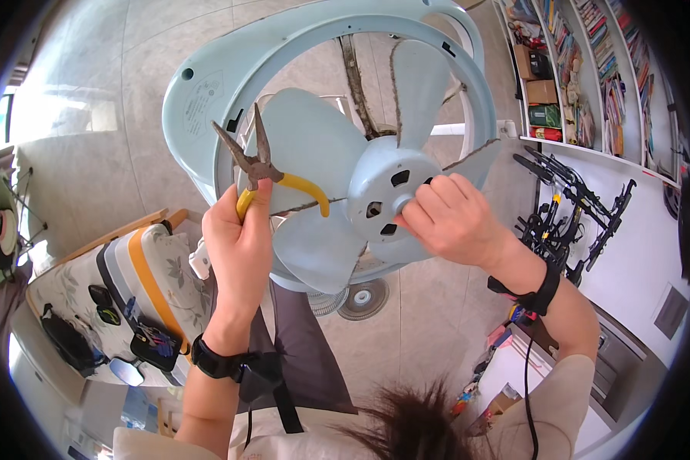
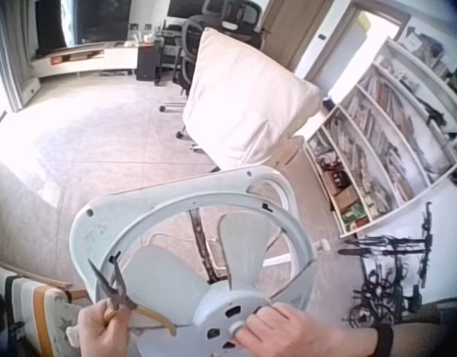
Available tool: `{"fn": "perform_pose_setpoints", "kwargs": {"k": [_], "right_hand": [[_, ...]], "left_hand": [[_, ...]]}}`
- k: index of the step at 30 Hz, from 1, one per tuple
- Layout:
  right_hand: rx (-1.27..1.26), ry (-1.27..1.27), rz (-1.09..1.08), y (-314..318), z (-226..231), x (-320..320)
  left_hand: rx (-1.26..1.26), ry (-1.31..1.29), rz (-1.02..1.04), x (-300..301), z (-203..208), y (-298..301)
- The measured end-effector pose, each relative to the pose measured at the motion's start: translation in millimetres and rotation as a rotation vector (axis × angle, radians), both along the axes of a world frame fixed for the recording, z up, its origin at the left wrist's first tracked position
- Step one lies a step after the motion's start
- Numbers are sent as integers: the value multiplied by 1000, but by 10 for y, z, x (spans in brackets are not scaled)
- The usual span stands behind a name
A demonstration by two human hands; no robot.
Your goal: Disassembling a table fan to remove the grill and blades using tools.
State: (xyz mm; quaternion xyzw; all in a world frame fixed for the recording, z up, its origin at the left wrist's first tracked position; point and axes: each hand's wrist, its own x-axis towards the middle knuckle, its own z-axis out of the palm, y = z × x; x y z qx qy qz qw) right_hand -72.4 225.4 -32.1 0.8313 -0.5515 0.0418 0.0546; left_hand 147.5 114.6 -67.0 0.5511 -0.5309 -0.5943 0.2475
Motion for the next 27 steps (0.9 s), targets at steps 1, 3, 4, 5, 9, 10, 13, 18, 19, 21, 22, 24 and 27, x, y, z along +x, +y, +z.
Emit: {"fn": "perform_pose_setpoints", "kwargs": {"k": [1,3,4,5,9,10,13,18,19,21,22,24,27], "right_hand": [[30,22,24,-7,16,-13],[62,44,47,-18,43,-23],[67,63,44,-16,59,-20],[73,82,39,-9,73,-15],[99,-22,-104,59,111,62],[87,-73,-243,120,107,87],[68,-178,-460,295,67,248],[0,-338,-618,304,-25,537],[-22,-381,-665,298,-39,558],[-43,-418,-714,291,-61,567],[-43,-407,-740,280,-87,573],[-43,-394,-766,254,-116,558],[-120,-326,-687,217,-129,528]], "left_hand": [[-6,-3,-8,-10,10,-10],[3,5,0,-22,25,-19],[12,17,6,-29,31,-19],[15,19,2,-41,34,-22],[18,45,-1,-35,35,-29],[14,42,-11,-37,24,-20],[-16,55,-67,10,-24,5],[-29,42,-66,9,24,-26],[-27,56,-64,-12,31,-29],[-21,70,-74,-35,37,-33],[-23,74,-80,-29,40,-37],[-20,65,-63,-28,48,-44],[-38,57,-62,17,-6,-29]]}}
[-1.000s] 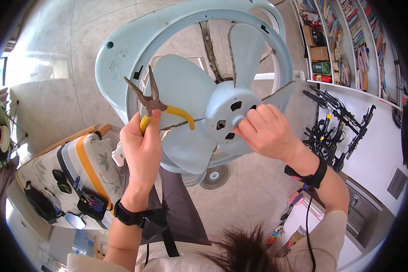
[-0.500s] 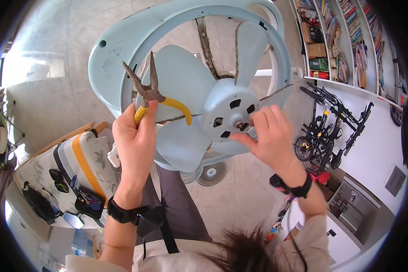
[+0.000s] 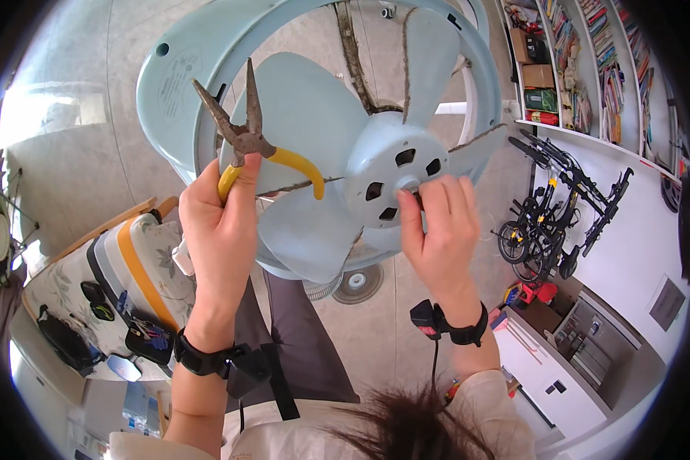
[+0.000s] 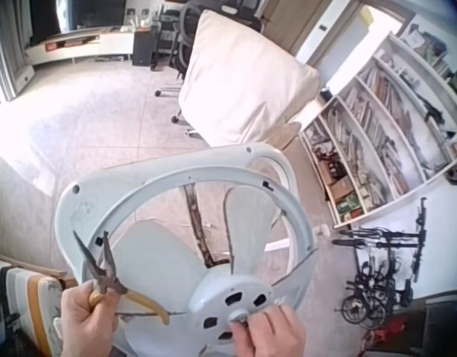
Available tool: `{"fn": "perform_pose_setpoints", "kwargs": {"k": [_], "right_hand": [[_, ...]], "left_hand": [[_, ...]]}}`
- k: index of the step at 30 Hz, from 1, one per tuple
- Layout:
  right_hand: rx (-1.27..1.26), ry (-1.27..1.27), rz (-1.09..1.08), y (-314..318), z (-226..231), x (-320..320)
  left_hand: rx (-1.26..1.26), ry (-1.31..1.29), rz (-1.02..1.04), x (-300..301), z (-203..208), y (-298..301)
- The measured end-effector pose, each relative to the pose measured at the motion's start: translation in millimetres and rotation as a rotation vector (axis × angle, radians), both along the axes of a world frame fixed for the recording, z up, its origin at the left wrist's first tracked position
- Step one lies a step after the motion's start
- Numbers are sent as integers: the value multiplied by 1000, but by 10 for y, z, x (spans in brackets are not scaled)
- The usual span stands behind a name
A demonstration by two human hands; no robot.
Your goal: Disassembling a table fan to remove the grill and blades using tools.
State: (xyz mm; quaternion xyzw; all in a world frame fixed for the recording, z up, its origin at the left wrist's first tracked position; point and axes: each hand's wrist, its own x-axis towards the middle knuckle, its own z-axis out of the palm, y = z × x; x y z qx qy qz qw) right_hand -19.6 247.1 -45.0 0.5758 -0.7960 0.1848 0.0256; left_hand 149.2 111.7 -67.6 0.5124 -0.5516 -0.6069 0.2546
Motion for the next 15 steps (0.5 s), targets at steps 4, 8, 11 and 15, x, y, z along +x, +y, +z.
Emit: {"fn": "perform_pose_setpoints", "kwargs": {"k": [4,8,11,15], "right_hand": [[7,66,110,-23,19,-77],[44,82,144,-25,40,-99],[49,58,116,2,39,-92],[70,-45,54,85,98,-17]], "left_hand": [[-18,-15,-30,19,-18,-6],[-1,-13,-23,-8,10,-19],[17,0,-17,4,12,-20],[30,51,9,19,41,-40]]}}
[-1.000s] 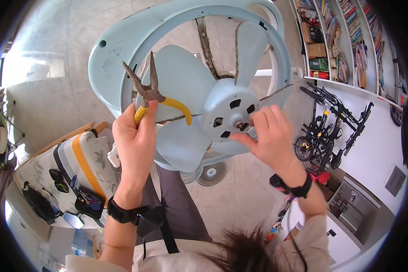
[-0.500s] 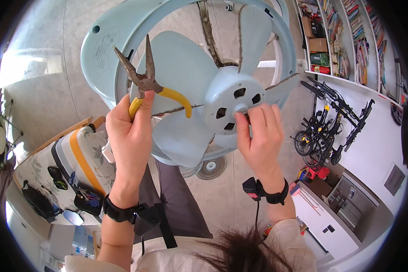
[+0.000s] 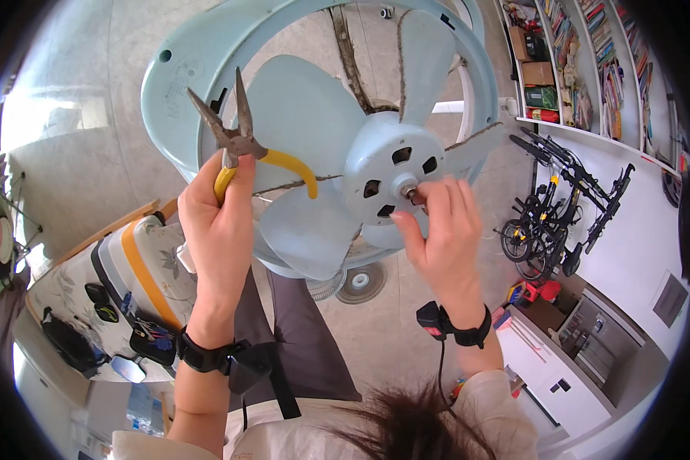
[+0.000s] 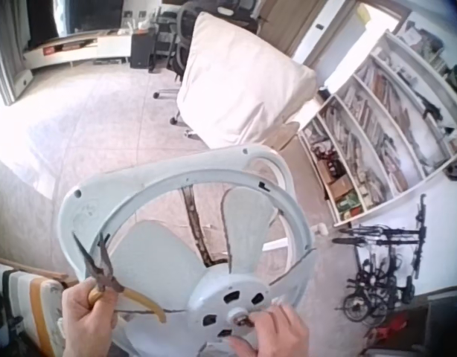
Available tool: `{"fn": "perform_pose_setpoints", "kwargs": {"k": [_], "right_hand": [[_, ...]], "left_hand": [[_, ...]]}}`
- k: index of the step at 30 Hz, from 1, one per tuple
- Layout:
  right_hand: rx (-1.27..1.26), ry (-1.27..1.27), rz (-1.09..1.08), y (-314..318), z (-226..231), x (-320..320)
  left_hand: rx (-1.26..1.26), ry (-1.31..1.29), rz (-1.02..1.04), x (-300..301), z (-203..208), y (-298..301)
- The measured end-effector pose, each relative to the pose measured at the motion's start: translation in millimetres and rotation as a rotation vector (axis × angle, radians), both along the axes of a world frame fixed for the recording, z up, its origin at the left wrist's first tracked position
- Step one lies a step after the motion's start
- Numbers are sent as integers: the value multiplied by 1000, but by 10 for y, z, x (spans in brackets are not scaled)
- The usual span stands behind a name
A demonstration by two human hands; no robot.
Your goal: Disassembling a table fan to remove the grill and blades using tools.
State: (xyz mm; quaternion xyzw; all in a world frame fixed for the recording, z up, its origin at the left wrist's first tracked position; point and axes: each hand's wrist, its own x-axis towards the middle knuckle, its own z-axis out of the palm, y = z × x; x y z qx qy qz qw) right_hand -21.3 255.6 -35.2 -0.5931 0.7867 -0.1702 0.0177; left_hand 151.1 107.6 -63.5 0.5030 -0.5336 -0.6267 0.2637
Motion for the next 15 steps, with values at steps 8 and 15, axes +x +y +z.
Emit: {"fn": "perform_pose_setpoints", "kwargs": {"k": [8,15], "right_hand": [[-213,-1315,-477,356,166,436],[-434,-2259,-316,257,312,728]], "left_hand": [[-6,35,149,255,202,178],[185,163,90,423,399,329]]}}
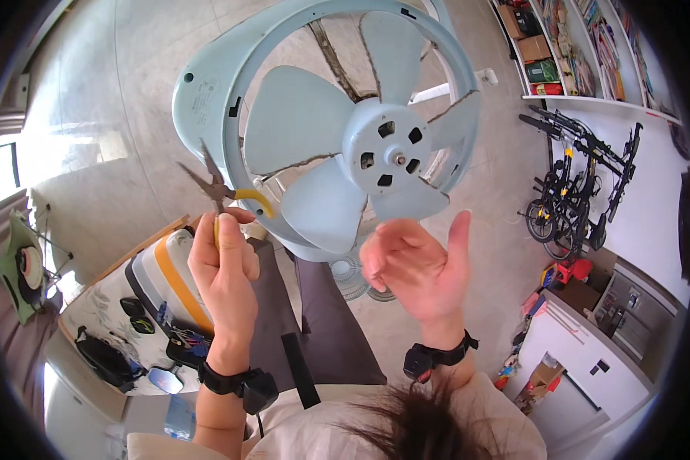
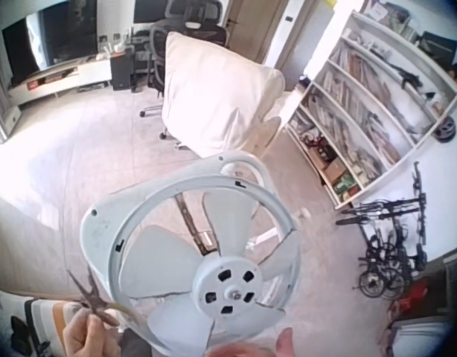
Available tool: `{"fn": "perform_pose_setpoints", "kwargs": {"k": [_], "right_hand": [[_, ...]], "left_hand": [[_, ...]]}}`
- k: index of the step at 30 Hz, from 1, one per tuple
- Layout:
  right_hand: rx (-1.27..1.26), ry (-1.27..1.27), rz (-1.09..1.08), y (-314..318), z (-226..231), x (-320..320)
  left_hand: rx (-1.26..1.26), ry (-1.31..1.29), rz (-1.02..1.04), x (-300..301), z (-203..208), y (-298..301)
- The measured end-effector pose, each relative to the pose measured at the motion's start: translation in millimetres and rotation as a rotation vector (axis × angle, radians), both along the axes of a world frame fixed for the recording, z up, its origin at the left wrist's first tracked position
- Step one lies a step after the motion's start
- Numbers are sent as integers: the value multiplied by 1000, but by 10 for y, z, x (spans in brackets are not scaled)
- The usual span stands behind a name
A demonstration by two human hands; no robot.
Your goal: Disassembling a table fan to remove the grill and blades using tools.
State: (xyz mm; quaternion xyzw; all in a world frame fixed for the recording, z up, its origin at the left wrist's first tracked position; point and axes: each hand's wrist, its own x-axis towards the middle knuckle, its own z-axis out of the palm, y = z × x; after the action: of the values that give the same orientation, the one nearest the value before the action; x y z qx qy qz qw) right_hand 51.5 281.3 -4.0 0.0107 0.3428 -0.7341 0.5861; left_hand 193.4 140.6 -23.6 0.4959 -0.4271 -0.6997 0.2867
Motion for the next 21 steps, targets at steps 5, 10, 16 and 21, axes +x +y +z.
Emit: {"fn": "perform_pose_setpoints", "kwargs": {"k": [5,10,16,21], "right_hand": [[-190,-21,96,-24,-47,89],[-20,294,212,-22,-60,250],[276,752,425,-200,-49,756],[326,1032,547,-369,-5,1295]], "left_hand": [[-7,17,-152,183,104,5],[437,225,-214,331,241,58],[517,280,-232,659,244,168],[367,34,22,947,59,440]]}}
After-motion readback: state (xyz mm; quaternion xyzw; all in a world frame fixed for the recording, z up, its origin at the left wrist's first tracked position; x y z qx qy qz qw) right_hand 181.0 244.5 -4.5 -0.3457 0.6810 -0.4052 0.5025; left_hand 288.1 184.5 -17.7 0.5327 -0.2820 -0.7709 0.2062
